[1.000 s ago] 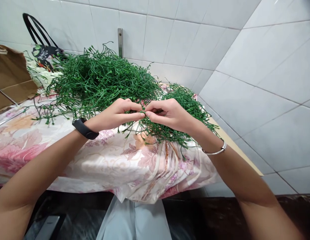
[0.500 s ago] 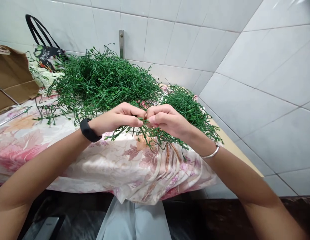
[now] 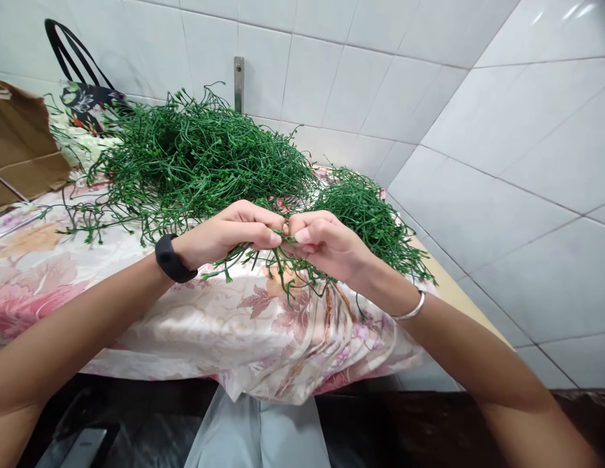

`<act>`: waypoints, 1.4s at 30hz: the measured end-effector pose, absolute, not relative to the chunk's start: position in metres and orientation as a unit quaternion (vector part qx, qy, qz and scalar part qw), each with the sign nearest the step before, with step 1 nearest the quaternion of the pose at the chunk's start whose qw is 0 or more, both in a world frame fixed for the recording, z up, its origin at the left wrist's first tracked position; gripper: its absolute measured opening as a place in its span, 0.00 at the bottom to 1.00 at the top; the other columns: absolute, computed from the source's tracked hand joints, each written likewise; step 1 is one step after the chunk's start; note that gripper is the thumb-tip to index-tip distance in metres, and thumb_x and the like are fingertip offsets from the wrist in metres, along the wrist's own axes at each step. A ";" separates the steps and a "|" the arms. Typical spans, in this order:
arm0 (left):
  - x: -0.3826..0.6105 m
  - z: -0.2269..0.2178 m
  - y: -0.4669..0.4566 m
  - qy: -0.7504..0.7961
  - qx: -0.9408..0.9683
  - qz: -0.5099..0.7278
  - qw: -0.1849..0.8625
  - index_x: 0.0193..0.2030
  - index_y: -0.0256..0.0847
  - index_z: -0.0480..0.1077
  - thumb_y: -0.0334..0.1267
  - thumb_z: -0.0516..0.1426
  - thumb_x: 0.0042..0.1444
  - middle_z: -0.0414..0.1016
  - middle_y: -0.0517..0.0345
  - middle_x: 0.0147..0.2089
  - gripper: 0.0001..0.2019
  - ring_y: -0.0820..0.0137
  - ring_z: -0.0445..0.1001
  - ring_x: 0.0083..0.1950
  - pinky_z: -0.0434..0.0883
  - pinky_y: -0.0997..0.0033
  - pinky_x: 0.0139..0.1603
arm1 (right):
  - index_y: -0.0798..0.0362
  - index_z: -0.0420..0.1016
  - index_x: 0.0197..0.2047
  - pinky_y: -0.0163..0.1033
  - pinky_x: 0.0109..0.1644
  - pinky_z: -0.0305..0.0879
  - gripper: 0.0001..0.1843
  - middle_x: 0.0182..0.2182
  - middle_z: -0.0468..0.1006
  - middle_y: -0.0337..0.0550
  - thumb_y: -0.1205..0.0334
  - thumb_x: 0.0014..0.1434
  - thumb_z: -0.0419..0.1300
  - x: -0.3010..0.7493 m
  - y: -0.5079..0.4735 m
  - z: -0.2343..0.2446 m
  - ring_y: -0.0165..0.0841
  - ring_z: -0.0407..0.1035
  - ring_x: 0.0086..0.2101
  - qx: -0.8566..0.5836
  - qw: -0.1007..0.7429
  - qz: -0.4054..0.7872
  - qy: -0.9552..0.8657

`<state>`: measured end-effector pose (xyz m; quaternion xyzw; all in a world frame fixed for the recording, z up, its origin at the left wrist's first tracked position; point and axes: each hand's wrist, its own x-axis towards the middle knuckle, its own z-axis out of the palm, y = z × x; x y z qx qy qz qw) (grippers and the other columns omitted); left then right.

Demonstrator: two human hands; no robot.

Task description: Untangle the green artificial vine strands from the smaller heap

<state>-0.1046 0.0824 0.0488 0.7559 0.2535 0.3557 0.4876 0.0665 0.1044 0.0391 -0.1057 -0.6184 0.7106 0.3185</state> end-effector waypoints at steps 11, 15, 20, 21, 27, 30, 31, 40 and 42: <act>-0.102 0.046 0.074 0.212 0.708 0.396 0.545 0.15 0.36 0.52 0.29 0.52 0.47 0.45 0.64 0.18 0.14 0.79 0.46 0.21 0.45 0.73 0.23 | 0.58 0.58 0.16 0.29 0.24 0.48 0.11 0.14 0.53 0.31 0.74 0.47 0.52 0.069 0.094 0.046 0.19 0.51 0.17 -0.073 0.308 0.729 -0.607; -0.101 0.048 0.068 0.174 0.698 0.403 0.565 0.15 0.36 0.54 0.29 0.53 0.46 0.47 0.64 0.18 0.13 0.79 0.48 0.22 0.46 0.72 0.23 | 0.58 0.57 0.17 0.29 0.24 0.48 0.11 0.14 0.52 0.31 0.73 0.48 0.53 0.069 0.082 0.055 0.19 0.50 0.17 -0.073 0.314 0.725 -0.609; -0.099 0.058 0.060 0.063 0.662 0.430 0.610 0.15 0.36 0.52 0.33 0.54 0.47 0.48 0.63 0.16 0.16 0.77 0.54 0.22 0.52 0.73 0.25 | 0.56 0.54 0.16 0.30 0.22 0.46 0.12 0.13 0.49 0.29 0.71 0.48 0.52 0.067 0.071 0.073 0.19 0.45 0.15 -0.043 0.321 0.735 -0.595; -0.099 0.061 0.058 0.031 0.661 0.432 0.613 0.14 0.36 0.51 0.34 0.54 0.47 0.48 0.63 0.15 0.16 0.77 0.55 0.23 0.55 0.72 0.26 | 0.56 0.54 0.16 0.30 0.21 0.46 0.13 0.12 0.48 0.29 0.70 0.48 0.51 0.066 0.071 0.077 0.19 0.44 0.15 -0.033 0.324 0.735 -0.595; -0.110 0.076 0.058 0.136 0.703 0.489 0.498 0.16 0.38 0.59 0.36 0.54 0.50 0.56 0.61 0.18 0.14 0.75 0.61 0.26 0.60 0.69 0.29 | 0.55 0.62 0.20 0.32 0.25 0.50 0.11 0.15 0.53 0.31 0.65 0.53 0.52 0.073 0.091 0.097 0.21 0.48 0.18 -0.092 0.402 0.633 -0.655; -0.125 0.084 0.064 0.229 0.691 0.556 0.401 0.22 0.39 0.63 0.36 0.53 0.53 0.60 0.62 0.22 0.10 0.76 0.62 0.28 0.59 0.71 0.29 | 0.54 0.71 0.29 0.33 0.29 0.51 0.08 0.21 0.61 0.35 0.61 0.56 0.53 0.088 0.109 0.102 0.22 0.52 0.23 -0.192 0.444 0.458 -0.746; -0.130 0.087 0.066 0.244 0.680 0.584 0.370 0.23 0.39 0.63 0.37 0.53 0.53 0.61 0.62 0.23 0.09 0.76 0.62 0.28 0.59 0.71 0.28 | 0.54 0.72 0.31 0.33 0.30 0.51 0.09 0.22 0.63 0.36 0.60 0.56 0.53 0.093 0.115 0.103 0.23 0.54 0.24 -0.224 0.442 0.390 -0.776; -0.138 0.113 0.076 0.310 0.740 0.595 0.052 0.26 0.40 0.65 0.38 0.53 0.55 0.54 0.64 0.22 0.09 0.78 0.52 0.25 0.51 0.71 0.27 | 0.58 0.75 0.39 0.36 0.37 0.57 0.14 0.30 0.70 0.44 0.60 0.56 0.52 0.126 0.160 0.094 0.28 0.63 0.31 -0.390 0.371 0.003 -0.843; -0.128 0.113 0.083 0.318 0.780 0.538 0.000 0.26 0.39 0.63 0.39 0.53 0.54 0.55 0.63 0.24 0.09 0.77 0.54 0.27 0.54 0.71 0.29 | 0.58 0.75 0.40 0.36 0.37 0.57 0.15 0.30 0.71 0.45 0.61 0.55 0.52 0.130 0.168 0.088 0.29 0.64 0.31 -0.402 0.363 -0.024 -0.840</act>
